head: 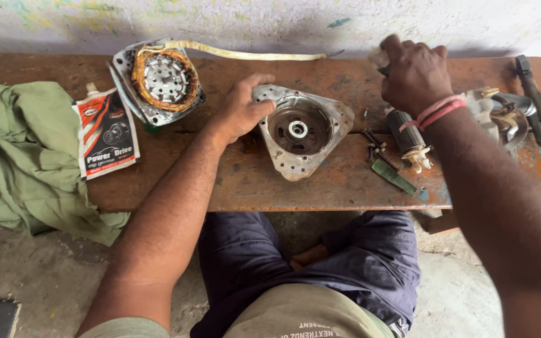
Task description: The person applies grease to a motor rotor and inserts it into the stator housing. They then clean the inside of the motor casing with a cloth and handle the rotor and stator components.
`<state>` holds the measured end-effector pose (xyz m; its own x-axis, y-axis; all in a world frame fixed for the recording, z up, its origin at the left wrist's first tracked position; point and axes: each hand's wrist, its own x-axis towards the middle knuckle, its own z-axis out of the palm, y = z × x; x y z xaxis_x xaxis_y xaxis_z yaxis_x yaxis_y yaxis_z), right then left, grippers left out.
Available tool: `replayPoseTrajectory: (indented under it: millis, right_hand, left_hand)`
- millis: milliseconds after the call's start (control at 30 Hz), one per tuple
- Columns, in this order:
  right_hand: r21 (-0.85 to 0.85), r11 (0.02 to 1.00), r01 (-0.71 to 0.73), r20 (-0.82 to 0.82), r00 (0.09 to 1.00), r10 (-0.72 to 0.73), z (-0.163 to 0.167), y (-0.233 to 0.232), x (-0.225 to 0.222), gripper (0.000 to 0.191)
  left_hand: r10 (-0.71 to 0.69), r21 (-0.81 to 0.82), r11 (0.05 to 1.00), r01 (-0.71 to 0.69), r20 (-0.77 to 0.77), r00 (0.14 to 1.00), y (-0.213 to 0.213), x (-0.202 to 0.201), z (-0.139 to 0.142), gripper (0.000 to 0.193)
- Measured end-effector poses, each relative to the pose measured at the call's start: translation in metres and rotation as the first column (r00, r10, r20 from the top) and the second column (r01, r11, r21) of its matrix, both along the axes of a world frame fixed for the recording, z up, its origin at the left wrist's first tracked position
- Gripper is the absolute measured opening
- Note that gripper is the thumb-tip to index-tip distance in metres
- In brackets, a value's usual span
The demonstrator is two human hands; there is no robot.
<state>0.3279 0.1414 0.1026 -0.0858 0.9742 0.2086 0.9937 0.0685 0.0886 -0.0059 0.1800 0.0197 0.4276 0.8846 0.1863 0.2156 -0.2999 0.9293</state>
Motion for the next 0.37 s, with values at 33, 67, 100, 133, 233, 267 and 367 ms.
replayPoseTrajectory:
  millis: [33, 67, 100, 133, 233, 267, 367]
  right_hand:
    - [-0.065, 0.997, 0.038, 0.113, 0.993, -0.031, 0.000, 0.001, -0.004, 0.039]
    - [-0.076, 0.997, 0.031, 0.131, 0.991, -0.021, 0.000, 0.000, -0.005, 0.039]
    - [-0.085, 0.996, 0.027, 0.154, 0.988, -0.013, 0.002, -0.001, -0.003, 0.040]
    - [-0.095, 0.995, 0.021, 0.176, 0.984, -0.004, 0.003, 0.000, -0.001, 0.041]
    - [-0.164, 0.987, 0.007, 0.184, 0.983, 0.023, 0.000, 0.003, -0.003, 0.050]
    - [-0.161, 0.987, -0.011, 0.181, 0.983, 0.040, -0.001, 0.003, -0.002, 0.050]
    - [-0.006, 0.991, -0.136, 0.046, 0.990, 0.136, -0.005, -0.005, -0.001, 0.048]
  left_hand:
    - [0.019, 0.009, 1.000, -0.018, -0.038, 0.999, 0.000, -0.002, 0.000, 0.058]
    - [0.035, 0.018, 0.999, -0.033, -0.075, 0.997, 0.000, -0.004, 0.000, 0.056]
    - [0.057, 0.001, 0.998, -0.057, -0.103, 0.993, 0.002, -0.004, 0.000, 0.056]
    - [0.079, -0.017, 0.996, -0.082, -0.133, 0.988, 0.005, -0.006, 0.000, 0.056]
    - [0.138, 0.120, 0.986, -0.117, -0.182, 0.974, 0.010, -0.014, -0.005, 0.052]
    - [0.156, 0.200, 0.973, -0.118, -0.187, 0.970, 0.013, -0.015, -0.008, 0.049]
    - [0.228, 0.334, 0.932, -0.137, -0.251, 0.941, 0.019, -0.015, -0.021, 0.048]
